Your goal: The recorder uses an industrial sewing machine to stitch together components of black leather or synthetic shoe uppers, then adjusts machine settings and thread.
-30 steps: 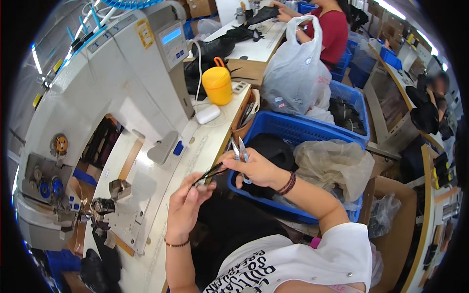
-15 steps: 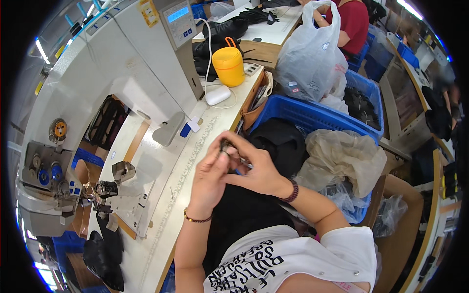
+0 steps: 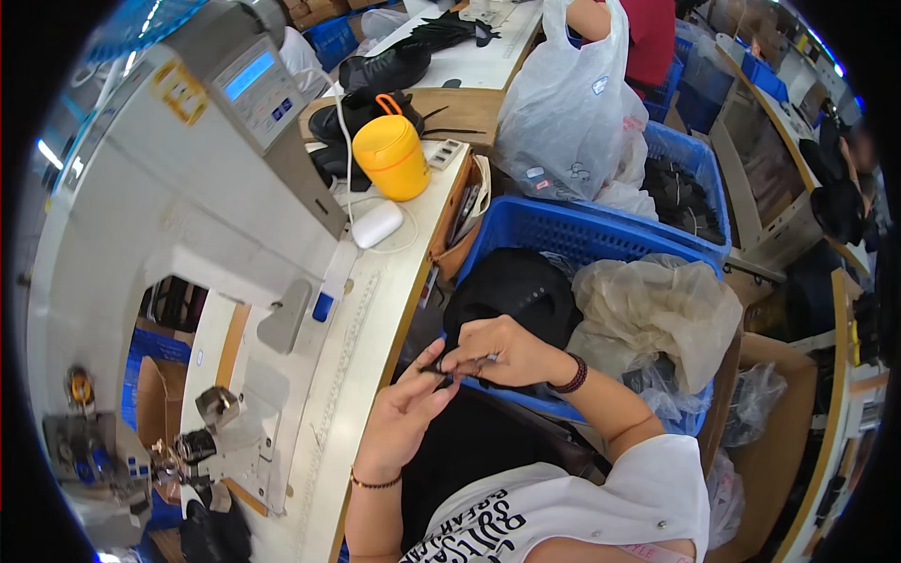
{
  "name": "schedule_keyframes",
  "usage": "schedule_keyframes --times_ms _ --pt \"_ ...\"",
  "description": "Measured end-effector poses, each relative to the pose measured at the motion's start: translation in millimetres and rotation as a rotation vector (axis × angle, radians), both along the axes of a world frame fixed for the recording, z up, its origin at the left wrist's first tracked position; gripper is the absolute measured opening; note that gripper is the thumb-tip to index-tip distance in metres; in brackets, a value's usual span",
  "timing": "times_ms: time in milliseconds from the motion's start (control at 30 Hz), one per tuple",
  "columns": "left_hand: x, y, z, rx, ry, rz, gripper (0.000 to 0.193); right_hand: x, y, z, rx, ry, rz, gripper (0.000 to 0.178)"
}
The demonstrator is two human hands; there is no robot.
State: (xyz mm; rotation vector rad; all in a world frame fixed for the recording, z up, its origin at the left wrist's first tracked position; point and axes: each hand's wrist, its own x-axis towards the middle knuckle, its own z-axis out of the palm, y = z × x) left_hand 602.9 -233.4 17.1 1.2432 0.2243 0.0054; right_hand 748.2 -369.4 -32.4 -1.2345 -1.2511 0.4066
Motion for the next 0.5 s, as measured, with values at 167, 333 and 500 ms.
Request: schedule_keyframes --times_ms 167,333,500 --pt "12 -3 3 0.199 0.041 0.169 0.017 15 0 12 -0.07 -0.187 0.043 0.035" --pt "8 40 5 0.191 0.079 0.919 0.015 74 -35 -8 0.023 0.112 -0.367 0.014" --pt "-17 46 -40 0.732 0.225 0.606 0.024 191 -2 -106 -0.477 0.257 -0.759 0.016"
